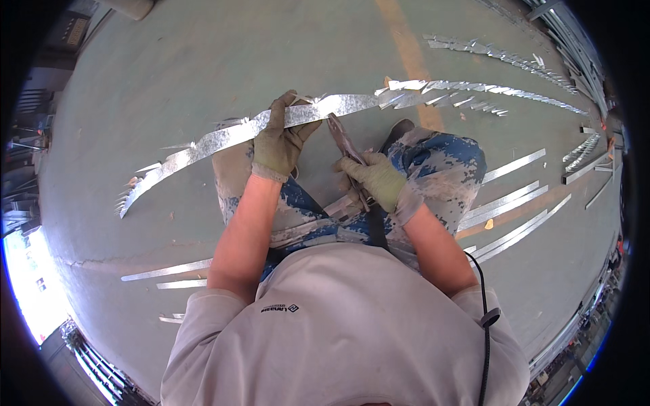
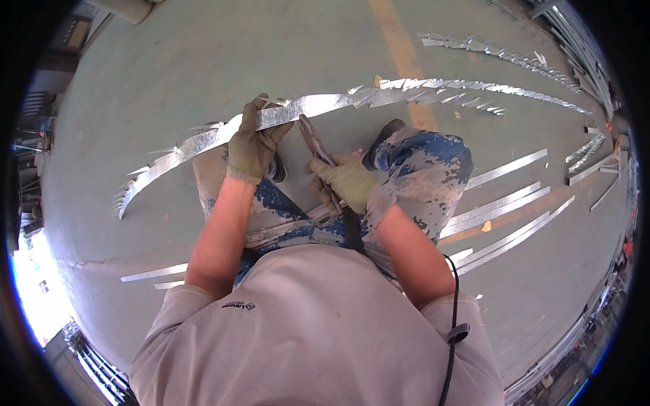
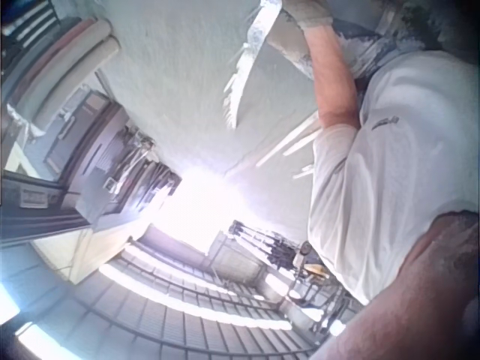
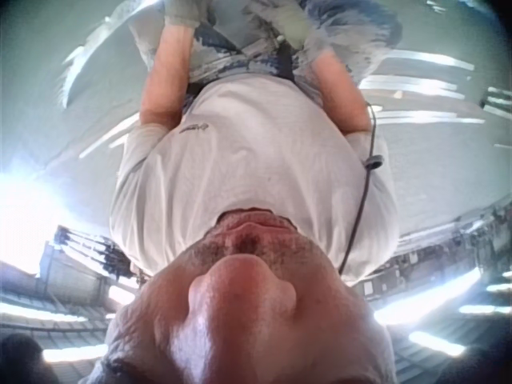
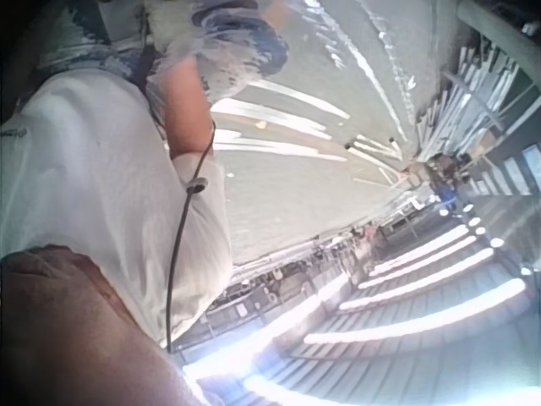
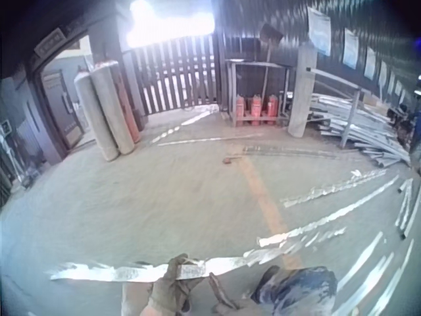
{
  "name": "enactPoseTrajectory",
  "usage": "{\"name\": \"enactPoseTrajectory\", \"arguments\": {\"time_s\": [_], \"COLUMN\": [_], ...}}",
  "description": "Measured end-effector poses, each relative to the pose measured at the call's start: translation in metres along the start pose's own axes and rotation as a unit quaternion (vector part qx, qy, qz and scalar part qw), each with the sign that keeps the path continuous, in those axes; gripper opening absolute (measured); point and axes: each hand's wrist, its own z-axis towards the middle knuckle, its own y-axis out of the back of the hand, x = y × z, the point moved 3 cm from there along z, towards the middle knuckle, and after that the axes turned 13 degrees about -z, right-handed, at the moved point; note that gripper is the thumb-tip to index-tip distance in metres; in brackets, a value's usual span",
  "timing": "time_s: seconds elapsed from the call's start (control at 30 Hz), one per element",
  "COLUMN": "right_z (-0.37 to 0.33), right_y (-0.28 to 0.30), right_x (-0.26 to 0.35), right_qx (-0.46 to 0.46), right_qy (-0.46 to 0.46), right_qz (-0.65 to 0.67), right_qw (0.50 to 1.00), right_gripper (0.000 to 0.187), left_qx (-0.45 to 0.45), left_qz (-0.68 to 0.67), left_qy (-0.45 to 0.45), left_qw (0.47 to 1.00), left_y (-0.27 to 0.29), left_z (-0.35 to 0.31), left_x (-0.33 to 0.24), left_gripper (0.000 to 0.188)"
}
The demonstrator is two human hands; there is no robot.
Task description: The person kneels on the floor and uses tin snips to cut a long, thin metal strip into smaller segments. The person repeatedly positions the snips and cuts along the length of the strip, creating a pile of cut pieces on the floor.
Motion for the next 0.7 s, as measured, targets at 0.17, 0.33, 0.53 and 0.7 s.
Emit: {"name": "enactPoseTrajectory", "arguments": {"time_s": [0.17,0.33,0.53,0.7], "right_z": [-0.001,0.012,0.012,0.016], "right_y": [0.007,0.011,-0.02,-0.027], "right_x": [0.004,-0.014,-0.025,-0.032], "right_qx": [0.045,0.147,0.276,0.324], "right_qy": [-0.012,0.016,0.057,0.078], "right_qz": [0.039,0.179,0.396,0.436], "right_qw": [0.998,0.973,0.874,0.836], "right_gripper": [0.037,0.034,0.04,0.046], "left_qx": [0.022,0.047,0.031,0.021], "left_qz": [-0.003,-0.01,-0.006,0.006], "left_qy": [0.007,0.005,-0.008,-0.001], "left_qw": [1.0,0.999,0.999,1.0], "left_y": [0.001,0.002,-0.005,-0.006], "left_z": [0.001,0.001,-0.003,-0.006], "left_x": [-0.002,-0.001,-0.001,-0.003], "left_gripper": [0.04,0.04,0.045,0.042]}}
